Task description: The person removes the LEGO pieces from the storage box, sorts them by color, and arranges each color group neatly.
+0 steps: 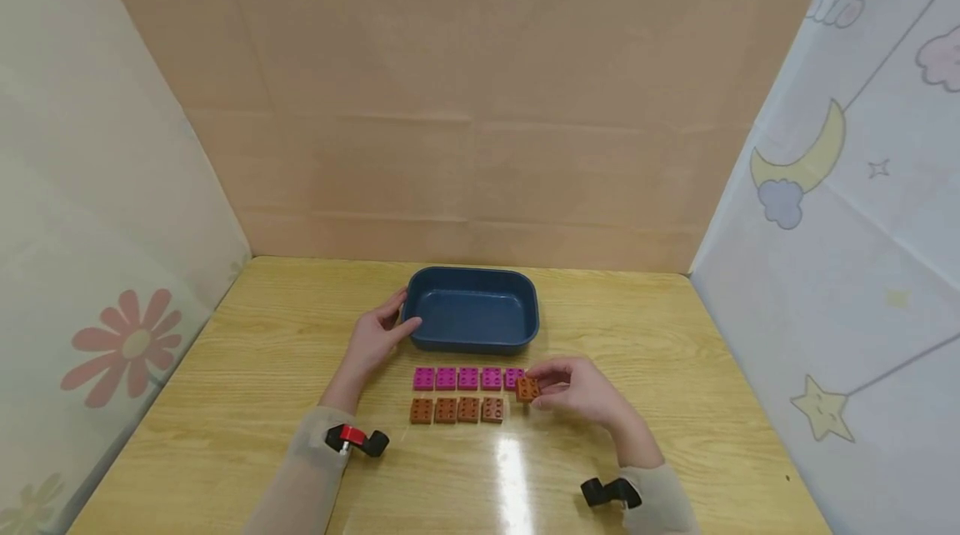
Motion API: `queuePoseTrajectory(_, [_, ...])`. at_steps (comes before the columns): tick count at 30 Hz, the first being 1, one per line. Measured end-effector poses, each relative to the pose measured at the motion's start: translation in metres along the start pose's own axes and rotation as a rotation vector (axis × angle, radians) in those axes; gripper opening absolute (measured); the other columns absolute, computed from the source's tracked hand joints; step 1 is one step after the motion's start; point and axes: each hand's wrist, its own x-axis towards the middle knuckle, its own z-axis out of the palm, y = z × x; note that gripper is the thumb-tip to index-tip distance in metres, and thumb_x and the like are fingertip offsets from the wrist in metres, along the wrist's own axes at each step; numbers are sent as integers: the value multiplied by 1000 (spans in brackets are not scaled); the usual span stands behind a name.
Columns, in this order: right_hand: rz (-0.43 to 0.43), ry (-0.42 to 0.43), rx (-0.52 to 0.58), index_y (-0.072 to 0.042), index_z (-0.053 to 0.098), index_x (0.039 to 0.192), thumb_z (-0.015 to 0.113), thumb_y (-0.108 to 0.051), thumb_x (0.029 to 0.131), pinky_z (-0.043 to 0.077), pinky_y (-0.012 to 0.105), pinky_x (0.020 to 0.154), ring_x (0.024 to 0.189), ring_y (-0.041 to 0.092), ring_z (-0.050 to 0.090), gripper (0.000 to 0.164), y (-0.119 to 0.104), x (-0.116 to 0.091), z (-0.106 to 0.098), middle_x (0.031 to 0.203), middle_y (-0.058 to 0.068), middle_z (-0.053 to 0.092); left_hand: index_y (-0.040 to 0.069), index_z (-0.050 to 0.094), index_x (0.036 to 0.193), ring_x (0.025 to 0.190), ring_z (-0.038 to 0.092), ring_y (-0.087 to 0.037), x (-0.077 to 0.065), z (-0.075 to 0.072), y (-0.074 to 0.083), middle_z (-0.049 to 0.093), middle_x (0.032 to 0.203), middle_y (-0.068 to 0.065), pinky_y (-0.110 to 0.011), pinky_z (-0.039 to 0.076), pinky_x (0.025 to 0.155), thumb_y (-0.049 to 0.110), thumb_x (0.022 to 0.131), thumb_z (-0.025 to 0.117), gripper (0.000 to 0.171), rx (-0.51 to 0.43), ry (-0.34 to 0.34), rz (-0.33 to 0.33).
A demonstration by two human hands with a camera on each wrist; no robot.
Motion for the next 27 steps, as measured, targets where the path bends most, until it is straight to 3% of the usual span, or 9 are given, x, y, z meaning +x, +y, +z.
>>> queuePoseTrajectory(5, [8, -36, -65, -3, 76, 124, 92, -13, 84, 61, 26, 91, 105, 25, 72, 45, 1, -1, 1, 118, 11, 75, -8, 41, 158, 159, 29, -32, 1, 1, 1, 38, 169, -16, -49, 32, 126, 10, 100, 79, 72, -9, -11, -22])
queuePoseTrajectory(10, [23, -78, -94, -7, 79, 118, 94, -15, 81, 61, 27, 88, 101, 23, 72, 41, 0, -1, 5, 110, 5, 77, -4, 44, 158, 158, 32, -30, 0, -1, -1, 41, 167, -13, -47, 35, 125, 16, 99, 81, 73, -24, -12, 0])
queuePoseTrajectory(19, [7, -117, -133, -8, 80, 115, 94, -15, 83, 62, 27, 85, 98, 20, 74, 36, -2, 1, 12, 109, 3, 77, -1, 46, 158, 157, 34, -28, -2, -3, -3, 43, 166, -11, -45, 36, 124, 26, 97, 83, 76, -11, -12, 34])
queuePoseTrajectory(27, [6, -133, -128, -8, 81, 115, 95, -16, 83, 63, 27, 85, 98, 18, 73, 36, -4, 2, 19, 109, 2, 77, -2, 46, 158, 157, 34, -27, -1, -3, -2, 43, 167, -10, -42, 36, 124, 27, 98, 82, 76, 20, -14, 25])
